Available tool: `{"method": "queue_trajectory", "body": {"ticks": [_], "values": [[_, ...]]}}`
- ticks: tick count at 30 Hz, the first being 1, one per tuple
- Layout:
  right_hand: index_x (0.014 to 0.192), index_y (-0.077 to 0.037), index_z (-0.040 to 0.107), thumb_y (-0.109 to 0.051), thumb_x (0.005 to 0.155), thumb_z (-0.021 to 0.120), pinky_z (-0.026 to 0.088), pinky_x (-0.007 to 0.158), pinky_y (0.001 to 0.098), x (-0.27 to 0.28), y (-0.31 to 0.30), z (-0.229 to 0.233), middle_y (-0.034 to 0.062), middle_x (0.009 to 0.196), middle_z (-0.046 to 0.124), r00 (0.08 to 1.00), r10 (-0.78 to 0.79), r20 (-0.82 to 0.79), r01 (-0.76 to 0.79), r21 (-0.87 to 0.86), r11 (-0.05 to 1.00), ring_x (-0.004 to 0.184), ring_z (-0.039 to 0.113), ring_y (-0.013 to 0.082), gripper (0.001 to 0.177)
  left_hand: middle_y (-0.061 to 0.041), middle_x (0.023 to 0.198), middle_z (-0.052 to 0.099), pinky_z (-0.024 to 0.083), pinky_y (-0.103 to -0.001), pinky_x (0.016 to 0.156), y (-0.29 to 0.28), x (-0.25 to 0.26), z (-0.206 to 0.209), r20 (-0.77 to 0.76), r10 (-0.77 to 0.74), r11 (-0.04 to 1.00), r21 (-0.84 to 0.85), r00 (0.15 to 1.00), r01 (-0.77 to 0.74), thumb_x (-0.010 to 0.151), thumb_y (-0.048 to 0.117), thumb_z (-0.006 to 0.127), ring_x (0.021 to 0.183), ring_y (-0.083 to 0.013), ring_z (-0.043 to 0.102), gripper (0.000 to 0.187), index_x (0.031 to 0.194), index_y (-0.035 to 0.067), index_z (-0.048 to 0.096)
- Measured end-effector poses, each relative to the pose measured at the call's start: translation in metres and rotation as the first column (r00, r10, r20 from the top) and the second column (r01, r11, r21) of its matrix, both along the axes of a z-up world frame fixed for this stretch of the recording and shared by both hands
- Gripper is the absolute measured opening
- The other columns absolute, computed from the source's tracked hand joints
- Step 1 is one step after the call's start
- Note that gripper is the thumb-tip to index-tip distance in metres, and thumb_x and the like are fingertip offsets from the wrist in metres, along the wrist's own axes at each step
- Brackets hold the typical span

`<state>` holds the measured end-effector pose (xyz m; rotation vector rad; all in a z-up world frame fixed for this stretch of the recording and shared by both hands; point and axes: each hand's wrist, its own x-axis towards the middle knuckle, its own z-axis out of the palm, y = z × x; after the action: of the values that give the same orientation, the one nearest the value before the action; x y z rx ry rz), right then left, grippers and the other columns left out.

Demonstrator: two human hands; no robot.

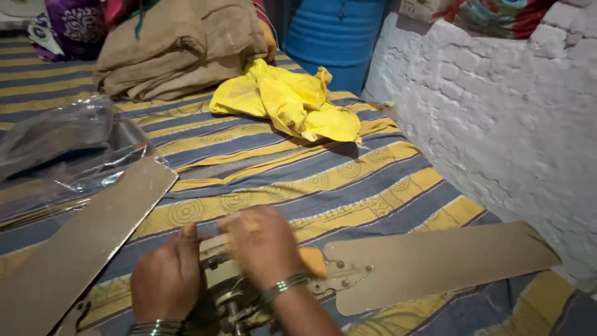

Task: The person uses a screwdriver to tighten screws on a ceiling fan motor housing, then wipes the housing with a yellow cloth. The person handles the motor housing and fan blades on a bed.

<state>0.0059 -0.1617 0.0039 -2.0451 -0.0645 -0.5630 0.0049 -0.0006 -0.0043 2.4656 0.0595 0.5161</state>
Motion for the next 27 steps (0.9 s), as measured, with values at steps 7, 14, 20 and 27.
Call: {"method": "queue_trajectory", "body": {"ticks": [7, 14, 20, 27], "values": [[0.085, -0.009, 0.078, -0.030, 0.090, 0.064, 0.055, 0.075, 0.0458, -0.014, 0.031, 0.030, 0.0150, 0.089, 0.073, 0.985, 0.048, 0.166, -0.031, -0.106, 0.994, 0.085, 0.069, 0.0367, 0.025, -0.024, 0.078, 0.070, 0.050, -0.057, 0.070, 0.007, 0.003, -0.003, -0.048, 0.017, 0.998, -0.052, 0.999, -0.020, 0.107, 0.051, 0.032, 0.080, -0.0477, 0.067, 0.061, 0.095, 0.017, 0.082], [0.089, -0.002, 0.077, -0.039, 0.092, 0.060, 0.052, 0.068, 0.0352, 0.020, -0.025, -0.064, 0.0120, 0.080, 0.074, 0.948, -0.018, -0.317, 0.180, 0.489, 0.854, 0.071, 0.065, 0.0197, 0.041, -0.020, 0.072, 0.073, 0.054, -0.052, 0.071, 0.008, -0.004, 0.006, -0.065, -0.019, 0.981, -0.194, 0.998, 0.006, 0.104, 0.051, 0.032, 0.077, -0.0434, 0.070, 0.062, 0.092, 0.019, 0.084], [0.100, 0.003, 0.076, -0.035, 0.094, 0.060, 0.052, 0.073, 0.0321, 0.026, -0.041, -0.105, 0.0060, 0.090, 0.074, 0.929, 0.062, -0.364, 0.209, 0.656, 0.726, 0.078, 0.064, 0.0143, 0.041, -0.024, 0.077, 0.071, 0.052, -0.054, 0.069, 0.009, -0.003, 0.003, 0.023, -0.015, 0.990, -0.140, 1.000, 0.018, 0.104, 0.049, 0.038, 0.079, -0.0462, 0.068, 0.058, 0.091, 0.013, 0.081], [0.092, -0.009, 0.078, -0.032, 0.090, 0.068, 0.053, 0.083, 0.0420, -0.009, 0.036, 0.005, 0.0128, 0.096, 0.074, 0.986, 0.024, 0.166, 0.004, -0.164, 0.986, 0.094, 0.066, 0.0337, 0.024, -0.024, 0.076, 0.070, 0.052, -0.057, 0.070, 0.006, 0.013, -0.005, -0.001, 0.008, 0.999, -0.037, 1.000, -0.008, 0.105, 0.045, 0.038, 0.076, -0.0473, 0.066, 0.057, 0.086, 0.011, 0.079]]}}
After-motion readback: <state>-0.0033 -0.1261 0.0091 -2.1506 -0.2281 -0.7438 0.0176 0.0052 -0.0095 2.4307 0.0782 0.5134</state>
